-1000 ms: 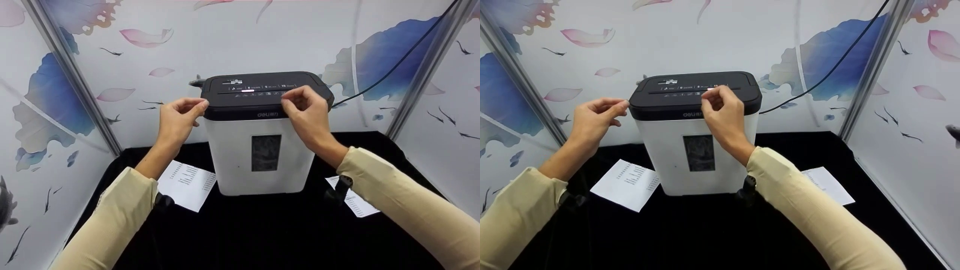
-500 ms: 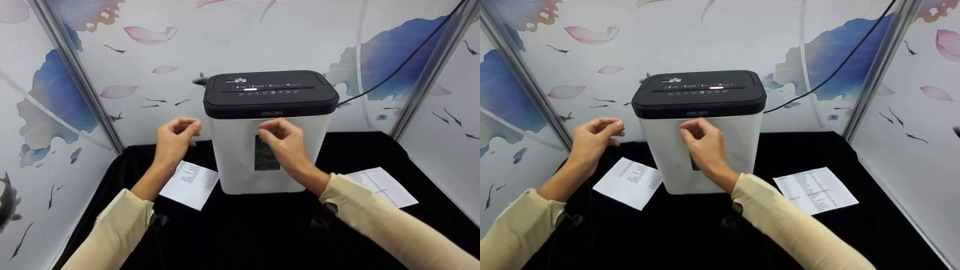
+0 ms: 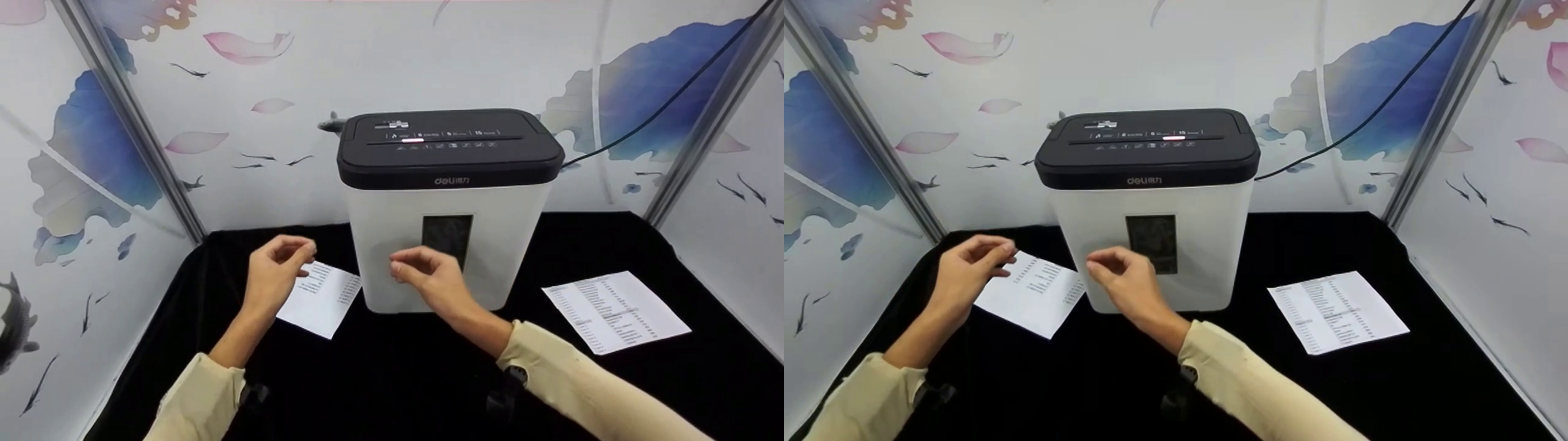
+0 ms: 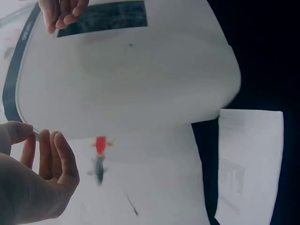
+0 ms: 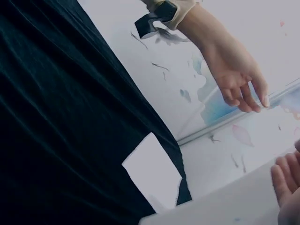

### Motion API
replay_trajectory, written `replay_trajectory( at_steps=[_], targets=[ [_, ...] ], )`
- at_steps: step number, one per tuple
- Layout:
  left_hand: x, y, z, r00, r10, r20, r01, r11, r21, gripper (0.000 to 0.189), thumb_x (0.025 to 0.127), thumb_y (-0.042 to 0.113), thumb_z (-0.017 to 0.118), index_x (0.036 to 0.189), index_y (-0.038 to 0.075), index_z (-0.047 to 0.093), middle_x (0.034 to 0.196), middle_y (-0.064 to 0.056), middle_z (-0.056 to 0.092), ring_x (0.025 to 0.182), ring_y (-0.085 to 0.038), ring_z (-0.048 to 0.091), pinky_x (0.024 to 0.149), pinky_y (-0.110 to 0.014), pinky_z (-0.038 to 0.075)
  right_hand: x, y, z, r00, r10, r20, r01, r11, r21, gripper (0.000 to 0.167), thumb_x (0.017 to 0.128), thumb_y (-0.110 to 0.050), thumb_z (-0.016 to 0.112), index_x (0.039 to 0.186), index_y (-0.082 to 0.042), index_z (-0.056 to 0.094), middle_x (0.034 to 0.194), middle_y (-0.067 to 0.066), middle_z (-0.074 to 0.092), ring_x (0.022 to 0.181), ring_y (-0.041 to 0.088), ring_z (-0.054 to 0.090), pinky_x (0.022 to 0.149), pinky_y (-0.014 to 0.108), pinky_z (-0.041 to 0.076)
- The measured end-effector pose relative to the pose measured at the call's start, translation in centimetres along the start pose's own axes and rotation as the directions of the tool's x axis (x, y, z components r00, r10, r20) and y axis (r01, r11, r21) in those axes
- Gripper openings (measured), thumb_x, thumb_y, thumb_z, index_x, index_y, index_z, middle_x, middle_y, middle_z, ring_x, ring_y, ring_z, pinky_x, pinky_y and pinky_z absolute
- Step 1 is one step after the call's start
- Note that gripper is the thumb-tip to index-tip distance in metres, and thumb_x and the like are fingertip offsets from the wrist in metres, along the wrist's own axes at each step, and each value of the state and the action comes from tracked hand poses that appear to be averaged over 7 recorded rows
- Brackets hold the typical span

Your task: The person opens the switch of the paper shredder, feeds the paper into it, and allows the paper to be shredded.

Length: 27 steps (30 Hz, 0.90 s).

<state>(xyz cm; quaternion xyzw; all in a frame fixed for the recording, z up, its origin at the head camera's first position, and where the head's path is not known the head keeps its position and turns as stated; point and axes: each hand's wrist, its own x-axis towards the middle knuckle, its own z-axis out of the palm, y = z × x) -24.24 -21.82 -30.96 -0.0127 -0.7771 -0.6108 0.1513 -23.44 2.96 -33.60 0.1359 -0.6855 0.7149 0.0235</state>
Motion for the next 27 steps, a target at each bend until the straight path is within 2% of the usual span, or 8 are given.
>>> replay_trajectory(
  at_steps=[4,7,11,15,18,20,24,27],
  targets=[
    [-0.1,-1.8,-0.9,1.000,0.003,-0.002,-0.003,0.996,0.090,0.015,0.093,0.010,0.070,0.102,-0.003,0.072,0.088,-0.006,0.073,0.076,-0.004,0.066,0.067,-0.019,0.058,-0.6,1.4,0.8,0.994,0.079,0.071,-0.081,0.997,0.013,0.033,0.092,-0.004,0.069,0.120,0.012,0.064,0.112,0.022,0.071,0.093,0.012,0.070,0.089,0.028,0.059],
    [0.0,-3.4,-1.8,1.000,-0.011,-0.021,0.015,0.978,0.209,0.015,0.093,0.011,0.070,0.103,-0.001,0.073,0.095,-0.014,0.074,0.075,0.001,0.064,0.066,-0.015,0.056,-1.0,2.6,1.7,0.986,0.120,0.117,-0.124,0.992,0.028,0.038,0.093,-0.009,0.068,0.125,0.010,0.061,0.122,0.025,0.068,0.105,0.019,0.071,0.095,0.032,0.058],
    [0.6,-5.9,-3.6,0.997,-0.050,-0.052,0.065,0.934,0.352,0.018,0.094,0.013,0.069,0.106,0.002,0.074,0.100,-0.017,0.075,0.072,0.001,0.061,0.064,-0.012,0.053,-1.4,4.3,3.4,0.970,0.177,0.169,-0.198,0.973,0.118,0.041,0.095,-0.006,0.064,0.131,0.012,0.057,0.128,0.026,0.065,0.113,0.022,0.068,0.102,0.037,0.055],
    [1.2,-8.4,-5.5,0.993,-0.085,-0.081,0.112,0.881,0.459,0.021,0.096,0.017,0.067,0.110,0.003,0.074,0.105,-0.018,0.074,0.079,-0.012,0.064,0.066,-0.014,0.049,-1.8,6.1,5.1,0.947,0.238,0.214,-0.284,0.933,0.220,0.045,0.096,-0.004,0.061,0.135,0.014,0.050,0.134,0.029,0.060,0.116,0.023,0.066,0.107,0.039,0.052],
    [1.5,-9.9,-6.5,0.992,-0.093,-0.091,0.126,0.848,0.514,0.022,0.096,0.017,0.066,0.111,0.002,0.073,0.109,-0.020,0.073,0.091,-0.024,0.067,0.074,-0.022,0.049,-1.9,7.5,6.0,0.931,0.283,0.233,-0.341,0.900,0.272,0.049,0.096,-0.006,0.061,0.138,0.014,0.047,0.137,0.028,0.058,0.116,0.021,0.065,0.109,0.040,0.050],
    [1.7,-10.9,-7.0,0.994,-0.085,-0.076,0.113,0.830,0.546,0.023,0.095,0.015,0.066,0.111,0.000,0.072,0.110,-0.022,0.072,0.097,-0.031,0.067,0.079,-0.031,0.052,-2.0,8.4,6.5,0.921,0.308,0.239,-0.371,0.881,0.293,0.051,0.096,-0.006,0.061,0.139,0.015,0.045,0.138,0.028,0.057,0.117,0.022,0.064,0.111,0.041,0.048],
    [1.9,-12.5,-7.5,0.997,-0.078,0.006,0.057,0.777,0.627,0.032,0.093,0.012,0.067,0.119,-0.007,0.066,0.119,-0.032,0.064,0.110,-0.045,0.061,0.092,-0.053,0.050,-2.2,10.2,7.2,0.906,0.352,0.233,-0.414,0.851,0.323,0.053,0.097,-0.009,0.061,0.141,0.014,0.043,0.141,0.029,0.053,0.126,0.033,0.059,0.113,0.044,0.046],
    [2.2,-13.4,-7.6,0.992,-0.101,0.075,0.027,0.749,0.662,0.042,0.093,0.012,0.067,0.127,-0.010,0.059,0.129,-0.038,0.055,0.122,-0.052,0.052,0.101,-0.061,0.044,-2.3,11.4,7.4,0.895,0.381,0.232,-0.441,0.829,0.343,0.056,0.097,-0.011,0.060,0.142,0.015,0.040,0.142,0.031,0.051,0.133,0.039,0.054,0.113,0.044,0.046]
  ],
)
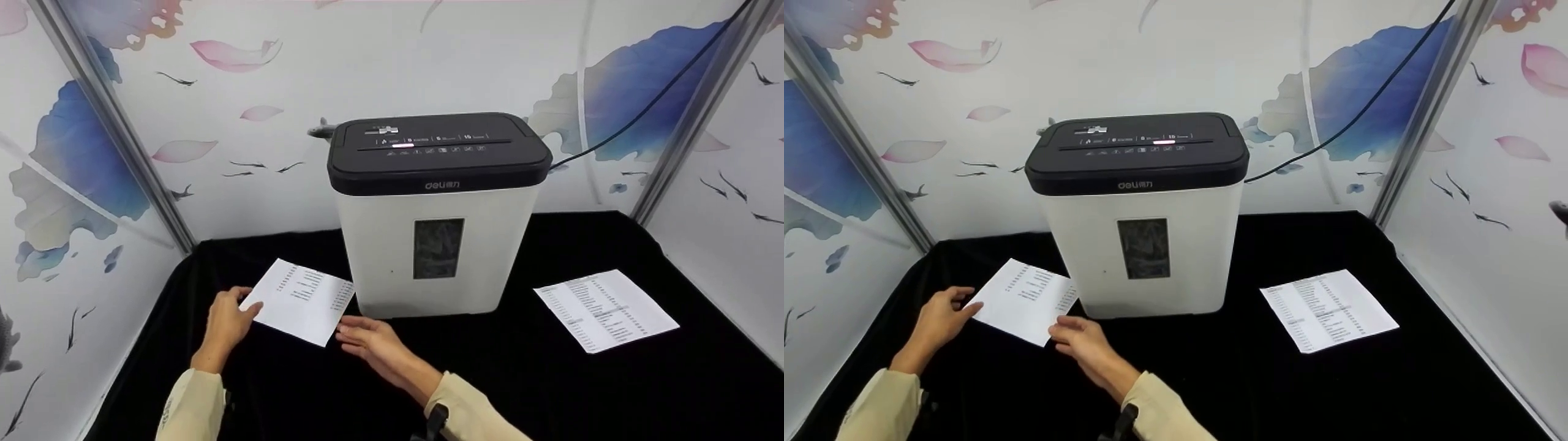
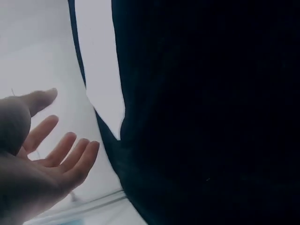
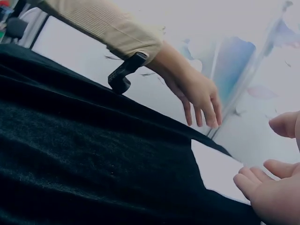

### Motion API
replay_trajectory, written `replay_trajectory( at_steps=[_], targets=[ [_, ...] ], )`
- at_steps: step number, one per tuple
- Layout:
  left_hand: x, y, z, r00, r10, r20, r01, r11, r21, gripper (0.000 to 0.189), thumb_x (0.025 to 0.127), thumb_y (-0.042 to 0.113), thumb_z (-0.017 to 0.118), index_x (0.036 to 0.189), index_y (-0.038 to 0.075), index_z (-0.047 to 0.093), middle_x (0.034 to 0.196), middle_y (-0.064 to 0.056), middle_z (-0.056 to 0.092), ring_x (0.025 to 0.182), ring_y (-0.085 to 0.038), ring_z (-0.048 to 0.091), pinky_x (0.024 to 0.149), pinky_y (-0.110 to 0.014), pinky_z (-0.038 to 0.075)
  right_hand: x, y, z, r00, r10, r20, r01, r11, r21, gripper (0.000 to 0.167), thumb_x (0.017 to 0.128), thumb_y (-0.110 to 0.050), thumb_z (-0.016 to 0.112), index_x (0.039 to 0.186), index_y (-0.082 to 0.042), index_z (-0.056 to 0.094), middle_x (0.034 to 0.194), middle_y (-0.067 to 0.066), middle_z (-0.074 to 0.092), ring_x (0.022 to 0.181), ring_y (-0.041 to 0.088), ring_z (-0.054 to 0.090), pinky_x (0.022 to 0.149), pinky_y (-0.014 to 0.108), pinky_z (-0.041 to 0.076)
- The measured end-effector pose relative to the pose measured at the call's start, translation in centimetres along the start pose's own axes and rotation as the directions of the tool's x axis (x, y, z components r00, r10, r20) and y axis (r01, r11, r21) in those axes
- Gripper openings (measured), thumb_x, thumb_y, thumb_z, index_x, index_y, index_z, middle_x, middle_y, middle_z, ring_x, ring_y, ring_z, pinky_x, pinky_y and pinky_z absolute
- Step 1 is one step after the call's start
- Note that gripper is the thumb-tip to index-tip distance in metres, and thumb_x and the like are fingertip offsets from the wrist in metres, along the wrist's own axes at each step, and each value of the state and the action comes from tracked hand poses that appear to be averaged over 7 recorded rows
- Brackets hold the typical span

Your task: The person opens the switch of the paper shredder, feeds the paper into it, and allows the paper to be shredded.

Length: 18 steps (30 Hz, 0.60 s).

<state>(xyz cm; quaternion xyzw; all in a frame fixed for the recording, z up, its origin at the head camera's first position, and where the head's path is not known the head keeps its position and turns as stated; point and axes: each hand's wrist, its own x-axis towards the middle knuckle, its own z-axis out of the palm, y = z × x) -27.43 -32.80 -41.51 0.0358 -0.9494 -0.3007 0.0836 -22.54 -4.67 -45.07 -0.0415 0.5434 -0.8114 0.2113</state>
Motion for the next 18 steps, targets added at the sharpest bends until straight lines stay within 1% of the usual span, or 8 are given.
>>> replay_trajectory(
  at_steps=[2,5,8,12,15,18],
  targets=[
    [0.3,-0.4,0.3,1.000,0.005,0.021,-0.005,1.000,-0.004,0.045,0.093,0.012,0.066,0.129,-0.012,0.056,0.132,-0.041,0.051,0.125,-0.055,0.049,0.105,-0.063,0.041,0.3,0.7,-0.1,1.000,0.019,0.004,-0.019,1.000,0.019,0.058,0.097,-0.012,0.059,0.144,0.015,0.037,0.144,0.031,0.049,0.135,0.041,0.051,0.114,0.046,0.045],
    [0.7,-0.7,0.5,1.000,0.009,0.019,-0.009,1.000,-0.011,0.045,0.093,0.011,0.064,0.130,-0.013,0.055,0.132,-0.042,0.050,0.127,-0.055,0.047,0.108,-0.062,0.039,0.8,1.3,-0.2,0.999,0.032,0.009,-0.032,0.998,0.055,0.062,0.097,-0.012,0.058,0.146,0.016,0.033,0.146,0.033,0.046,0.138,0.044,0.047,0.117,0.049,0.041],
    [1.1,-1.0,0.6,1.000,0.000,0.015,0.000,1.000,-0.012,0.045,0.093,0.009,0.063,0.130,-0.014,0.054,0.132,-0.044,0.050,0.126,-0.057,0.046,0.108,-0.062,0.039,1.1,1.7,-0.2,0.999,0.032,-0.001,-0.032,0.995,0.093,0.065,0.097,-0.012,0.057,0.148,0.016,0.028,0.151,0.034,0.038,0.142,0.047,0.039,0.119,0.052,0.036],
    [1.5,-1.6,0.7,0.996,-0.062,0.065,0.063,0.998,-0.003,0.049,0.094,0.009,0.060,0.135,-0.014,0.049,0.139,-0.042,0.047,0.131,-0.056,0.044,0.112,-0.061,0.037,1.3,2.2,0.1,0.999,0.036,-0.025,-0.033,0.992,0.123,0.068,0.096,-0.011,0.056,0.150,0.015,0.025,0.156,0.036,0.028,0.146,0.049,0.032,0.121,0.053,0.033],
    [1.6,-2.0,0.9,0.989,-0.106,0.101,0.105,0.994,0.013,0.050,0.095,0.010,0.058,0.137,-0.015,0.047,0.141,-0.040,0.046,0.132,-0.055,0.044,0.112,-0.060,0.038,1.4,2.6,0.4,0.998,0.042,-0.043,-0.036,0.989,0.145,0.068,0.095,-0.010,0.056,0.150,0.015,0.024,0.156,0.037,0.028,0.146,0.048,0.032,0.120,0.052,0.034],
    [1.7,-2.3,1.3,0.984,-0.122,0.128,0.118,0.992,0.039,0.048,0.096,0.009,0.057,0.137,-0.016,0.047,0.140,-0.039,0.048,0.130,-0.053,0.048,0.111,-0.058,0.041,1.5,2.9,0.4,0.998,0.045,-0.055,-0.034,0.984,0.175,0.067,0.095,-0.008,0.055,0.150,0.016,0.024,0.155,0.037,0.030,0.145,0.047,0.035,0.120,0.051,0.036]
  ],
)
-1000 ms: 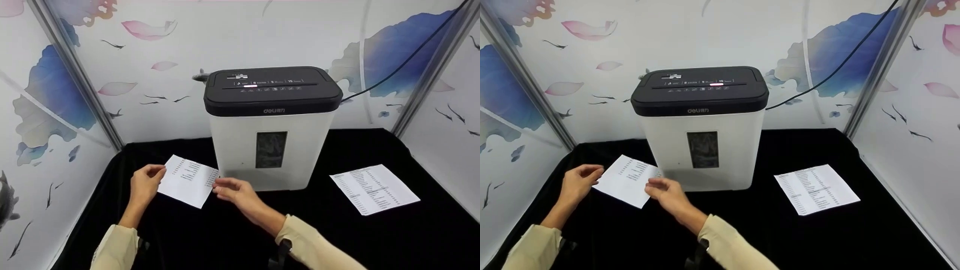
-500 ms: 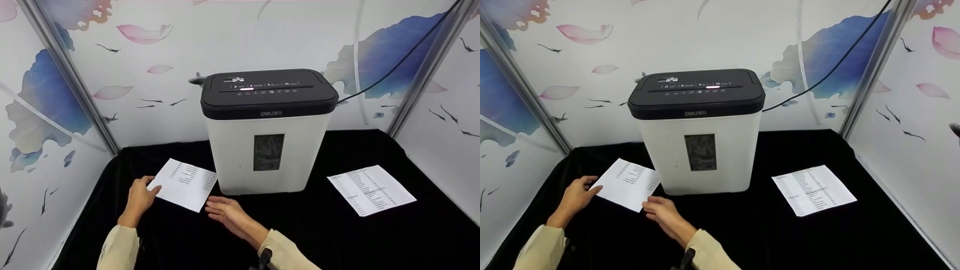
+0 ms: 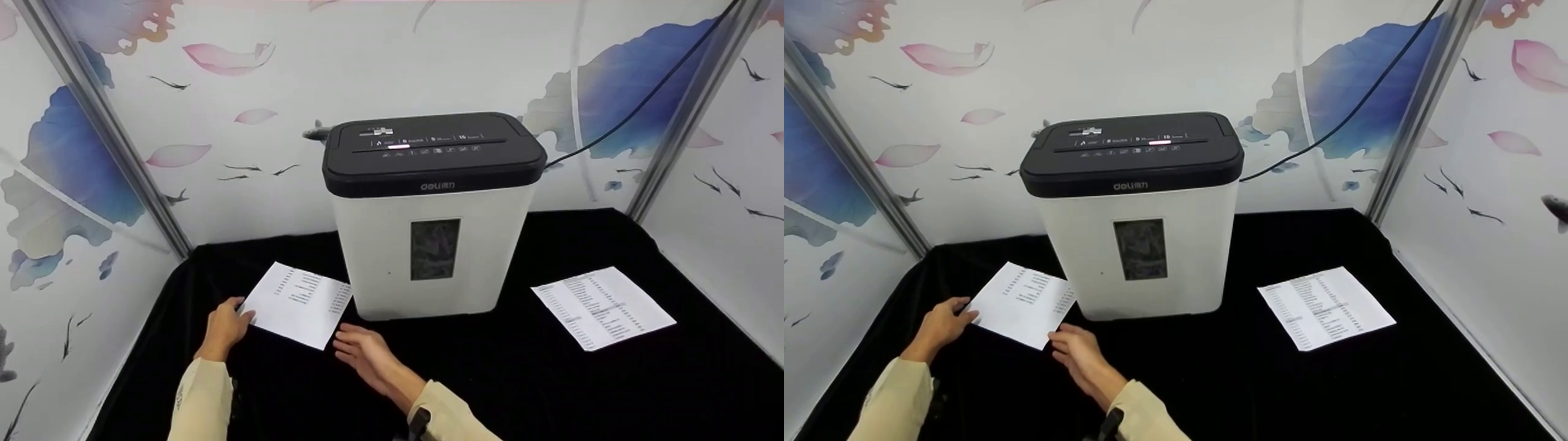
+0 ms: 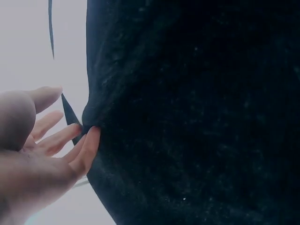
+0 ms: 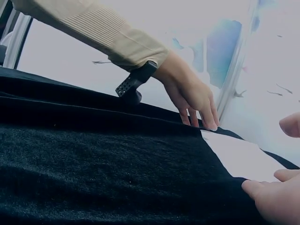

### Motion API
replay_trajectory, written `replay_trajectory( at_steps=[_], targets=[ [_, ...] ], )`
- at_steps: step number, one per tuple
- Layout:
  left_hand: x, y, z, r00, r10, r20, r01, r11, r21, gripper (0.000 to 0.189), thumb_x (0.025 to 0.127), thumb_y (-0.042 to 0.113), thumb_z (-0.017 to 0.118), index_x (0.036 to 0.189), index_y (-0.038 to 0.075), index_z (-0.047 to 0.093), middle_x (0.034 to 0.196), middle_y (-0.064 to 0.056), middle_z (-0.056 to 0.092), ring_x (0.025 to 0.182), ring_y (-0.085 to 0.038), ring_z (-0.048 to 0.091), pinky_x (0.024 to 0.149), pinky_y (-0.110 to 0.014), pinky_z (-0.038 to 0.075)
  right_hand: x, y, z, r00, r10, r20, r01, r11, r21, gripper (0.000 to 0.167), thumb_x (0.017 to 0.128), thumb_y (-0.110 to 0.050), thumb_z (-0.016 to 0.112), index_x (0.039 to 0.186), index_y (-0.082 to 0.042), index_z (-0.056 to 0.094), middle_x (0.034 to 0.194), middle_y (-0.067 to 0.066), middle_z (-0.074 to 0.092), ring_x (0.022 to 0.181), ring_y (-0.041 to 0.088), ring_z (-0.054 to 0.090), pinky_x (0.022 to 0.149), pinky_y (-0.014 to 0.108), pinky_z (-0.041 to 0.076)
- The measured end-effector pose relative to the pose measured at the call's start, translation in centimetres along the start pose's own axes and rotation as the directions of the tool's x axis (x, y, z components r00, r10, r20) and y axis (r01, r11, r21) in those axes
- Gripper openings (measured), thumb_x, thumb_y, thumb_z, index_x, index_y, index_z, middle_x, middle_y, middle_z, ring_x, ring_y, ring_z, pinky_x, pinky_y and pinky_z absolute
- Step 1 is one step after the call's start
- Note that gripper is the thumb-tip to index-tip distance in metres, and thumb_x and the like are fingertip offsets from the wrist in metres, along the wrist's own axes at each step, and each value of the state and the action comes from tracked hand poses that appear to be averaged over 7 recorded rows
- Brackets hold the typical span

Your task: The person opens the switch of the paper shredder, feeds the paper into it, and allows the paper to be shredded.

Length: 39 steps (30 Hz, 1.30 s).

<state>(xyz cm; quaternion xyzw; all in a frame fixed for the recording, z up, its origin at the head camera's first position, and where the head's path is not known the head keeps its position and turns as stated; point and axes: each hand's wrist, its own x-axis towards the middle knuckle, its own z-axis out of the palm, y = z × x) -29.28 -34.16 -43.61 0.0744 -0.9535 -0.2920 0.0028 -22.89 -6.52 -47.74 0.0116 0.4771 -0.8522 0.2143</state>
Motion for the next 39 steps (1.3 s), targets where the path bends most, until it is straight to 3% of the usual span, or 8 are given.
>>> replay_trajectory(
  at_steps=[4,10,16,20,24,30,34,39],
  targets=[
    [0.0,-0.3,0.4,1.000,-0.006,-0.026,0.006,1.000,0.010,0.043,0.096,0.007,0.057,0.131,-0.017,0.052,0.134,-0.037,0.055,0.126,-0.051,0.053,0.107,-0.057,0.045,0.2,0.1,-0.1,1.000,-0.005,0.003,0.005,1.000,0.028,0.067,0.094,-0.007,0.054,0.149,0.016,0.024,0.155,0.037,0.030,0.143,0.046,0.038,0.119,0.050,0.037],
    [-0.1,-0.4,0.7,0.990,-0.003,-0.139,-0.005,0.999,-0.054,0.034,0.090,0.005,0.064,0.117,-0.016,0.063,0.113,-0.033,0.068,0.108,-0.047,0.063,0.095,-0.055,0.049,0.5,0.3,-0.1,1.000,-0.012,0.001,0.012,1.000,0.017,0.069,0.094,-0.006,0.055,0.149,0.018,0.021,0.153,0.037,0.033,0.141,0.044,0.042,0.117,0.049,0.040],
    [-0.3,-0.4,0.4,0.987,-0.020,-0.157,0.003,0.994,-0.105,0.034,0.087,0.005,0.070,0.113,-0.015,0.066,0.104,-0.029,0.072,0.101,-0.044,0.067,0.093,-0.052,0.052,1.0,0.7,0.6,0.996,-0.037,-0.087,0.027,0.992,-0.123,0.067,0.096,-0.009,0.062,0.144,0.023,0.028,0.139,0.034,0.052,0.121,0.037,0.062,0.102,0.043,0.055],
    [-0.5,-0.3,0.1,0.991,-0.046,-0.128,0.033,0.994,-0.107,0.035,0.084,0.007,0.073,0.111,-0.015,0.067,0.103,-0.028,0.073,0.101,-0.045,0.067,0.094,-0.053,0.051,1.5,0.8,1.4,0.984,-0.054,-0.171,0.014,0.973,-0.231,0.053,0.096,-0.012,0.066,0.132,0.022,0.046,0.118,0.030,0.067,0.101,0.034,0.072,0.084,0.039,0.062],
    [-0.8,-0.3,0.0,0.991,-0.083,-0.108,0.070,0.990,-0.120,0.036,0.085,0.012,0.073,0.111,-0.013,0.068,0.113,-0.031,0.069,0.108,-0.048,0.062,0.099,-0.055,0.048,2.0,0.8,2.0,0.966,-0.057,-0.251,-0.018,0.957,-0.288,0.036,0.095,-0.008,0.067,0.119,0.017,0.058,0.101,0.026,0.072,0.086,0.033,0.076,0.071,0.038,0.064],
    [-1.3,-0.5,-0.3,0.979,-0.113,-0.170,0.085,0.983,-0.165,0.028,0.091,0.015,0.068,0.105,-0.008,0.072,0.110,-0.029,0.070,0.102,-0.046,0.063,0.093,-0.053,0.050,2.4,1.0,2.3,0.949,-0.062,-0.308,-0.035,0.953,-0.302,0.021,0.091,0.002,0.066,0.107,0.013,0.059,0.088,0.022,0.071,0.074,0.034,0.076,0.062,0.037,0.064],
    [-1.7,-0.8,-0.5,0.978,-0.106,-0.178,0.074,0.981,-0.181,0.025,0.089,0.014,0.070,0.101,-0.007,0.074,0.100,-0.026,0.073,0.086,-0.035,0.068,0.074,-0.036,0.054,2.2,0.9,2.3,0.949,-0.059,-0.309,-0.050,0.941,-0.334,0.019,0.088,0.004,0.066,0.104,0.012,0.060,0.087,0.020,0.071,0.074,0.035,0.076,0.060,0.035,0.063],
    [-2.1,-1.1,-1.2,0.984,-0.111,-0.136,0.085,0.979,-0.186,0.024,0.089,0.014,0.071,0.101,-0.008,0.074,0.091,-0.021,0.075,0.069,-0.015,0.065,0.060,-0.021,0.048,1.6,0.8,2.5,0.952,-0.090,-0.294,-0.050,0.899,-0.434,0.012,0.086,0.001,0.065,0.098,0.006,0.065,0.084,0.016,0.072,0.066,0.026,0.075,0.054,0.030,0.061]
  ],
)
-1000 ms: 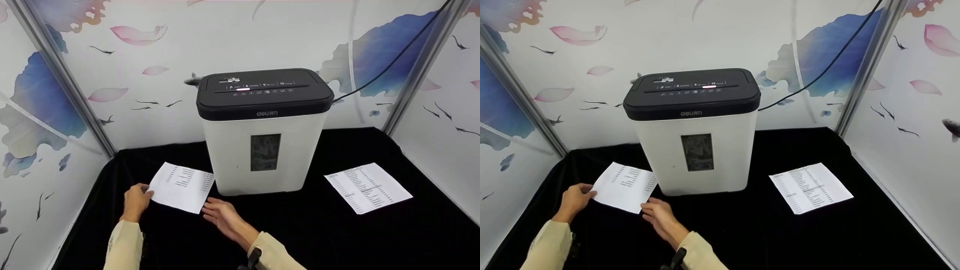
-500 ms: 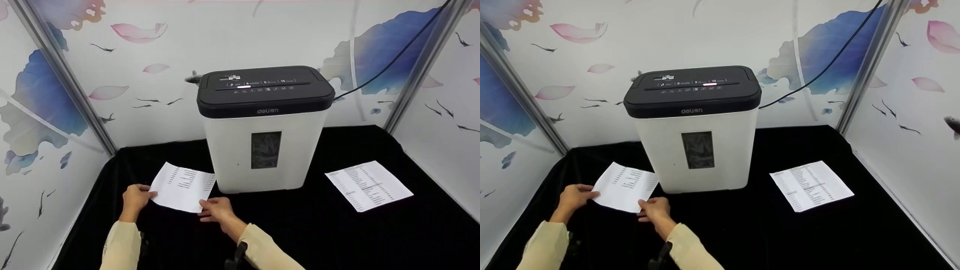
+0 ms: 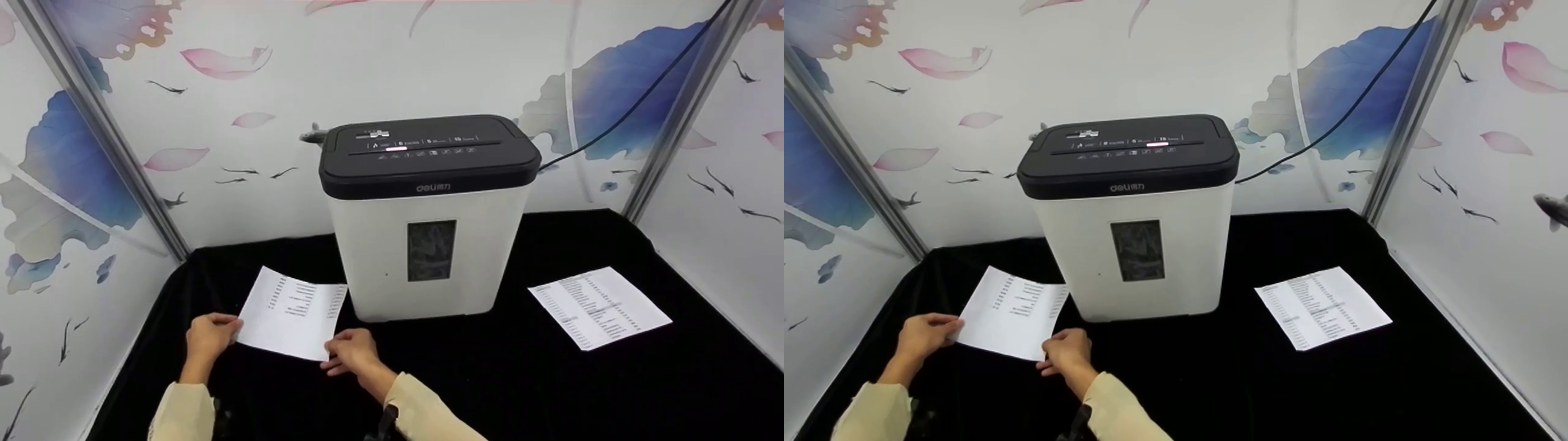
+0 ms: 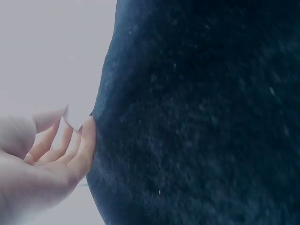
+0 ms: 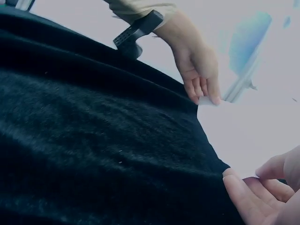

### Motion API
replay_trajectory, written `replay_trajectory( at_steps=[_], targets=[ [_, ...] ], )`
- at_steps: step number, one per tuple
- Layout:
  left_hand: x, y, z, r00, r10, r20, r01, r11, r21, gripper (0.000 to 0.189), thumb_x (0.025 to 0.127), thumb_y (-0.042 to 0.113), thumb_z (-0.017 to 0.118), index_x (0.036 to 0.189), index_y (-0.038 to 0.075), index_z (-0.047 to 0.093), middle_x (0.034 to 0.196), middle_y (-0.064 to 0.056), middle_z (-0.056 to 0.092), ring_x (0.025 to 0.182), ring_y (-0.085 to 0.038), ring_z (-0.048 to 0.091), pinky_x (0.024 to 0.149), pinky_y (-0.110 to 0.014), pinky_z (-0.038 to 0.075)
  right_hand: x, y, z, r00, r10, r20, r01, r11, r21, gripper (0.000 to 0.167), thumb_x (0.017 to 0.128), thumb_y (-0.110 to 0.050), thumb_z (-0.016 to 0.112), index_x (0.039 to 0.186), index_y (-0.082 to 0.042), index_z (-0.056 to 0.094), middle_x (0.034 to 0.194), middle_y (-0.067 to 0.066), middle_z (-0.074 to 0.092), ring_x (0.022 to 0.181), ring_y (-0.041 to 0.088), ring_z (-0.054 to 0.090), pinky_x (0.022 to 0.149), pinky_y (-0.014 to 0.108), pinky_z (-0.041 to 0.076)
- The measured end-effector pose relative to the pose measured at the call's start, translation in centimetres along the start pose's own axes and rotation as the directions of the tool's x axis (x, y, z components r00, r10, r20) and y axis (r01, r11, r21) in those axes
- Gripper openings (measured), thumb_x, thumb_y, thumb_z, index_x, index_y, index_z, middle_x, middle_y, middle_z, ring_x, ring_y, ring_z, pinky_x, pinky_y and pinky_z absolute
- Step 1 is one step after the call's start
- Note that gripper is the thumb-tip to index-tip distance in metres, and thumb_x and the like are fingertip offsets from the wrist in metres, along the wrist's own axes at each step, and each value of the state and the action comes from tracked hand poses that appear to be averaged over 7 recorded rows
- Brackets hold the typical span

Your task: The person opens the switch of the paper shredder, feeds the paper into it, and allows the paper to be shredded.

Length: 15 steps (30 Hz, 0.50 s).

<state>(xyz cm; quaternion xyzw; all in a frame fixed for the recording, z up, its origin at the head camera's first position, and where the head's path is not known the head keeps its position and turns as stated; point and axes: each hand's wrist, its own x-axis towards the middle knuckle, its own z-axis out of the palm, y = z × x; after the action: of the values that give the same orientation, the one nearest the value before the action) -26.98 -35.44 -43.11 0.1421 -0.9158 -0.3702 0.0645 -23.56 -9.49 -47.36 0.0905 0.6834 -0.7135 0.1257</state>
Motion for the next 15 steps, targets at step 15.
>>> replay_trajectory(
  at_steps=[15],
  targets=[
    [-2.2,-0.6,-1.7,0.991,-0.065,0.121,0.092,0.968,-0.233,0.037,0.094,0.003,0.065,0.123,-0.018,0.060,0.109,-0.031,0.071,0.069,-0.010,0.068,0.061,-0.022,0.059,-1.6,-0.3,-1.2,0.974,-0.224,-0.016,0.212,0.940,-0.268,0.005,0.082,-0.002,0.074,0.081,-0.001,0.070,0.070,0.003,0.067,0.057,0.010,0.062,0.052,0.024,0.056]
  ],
)
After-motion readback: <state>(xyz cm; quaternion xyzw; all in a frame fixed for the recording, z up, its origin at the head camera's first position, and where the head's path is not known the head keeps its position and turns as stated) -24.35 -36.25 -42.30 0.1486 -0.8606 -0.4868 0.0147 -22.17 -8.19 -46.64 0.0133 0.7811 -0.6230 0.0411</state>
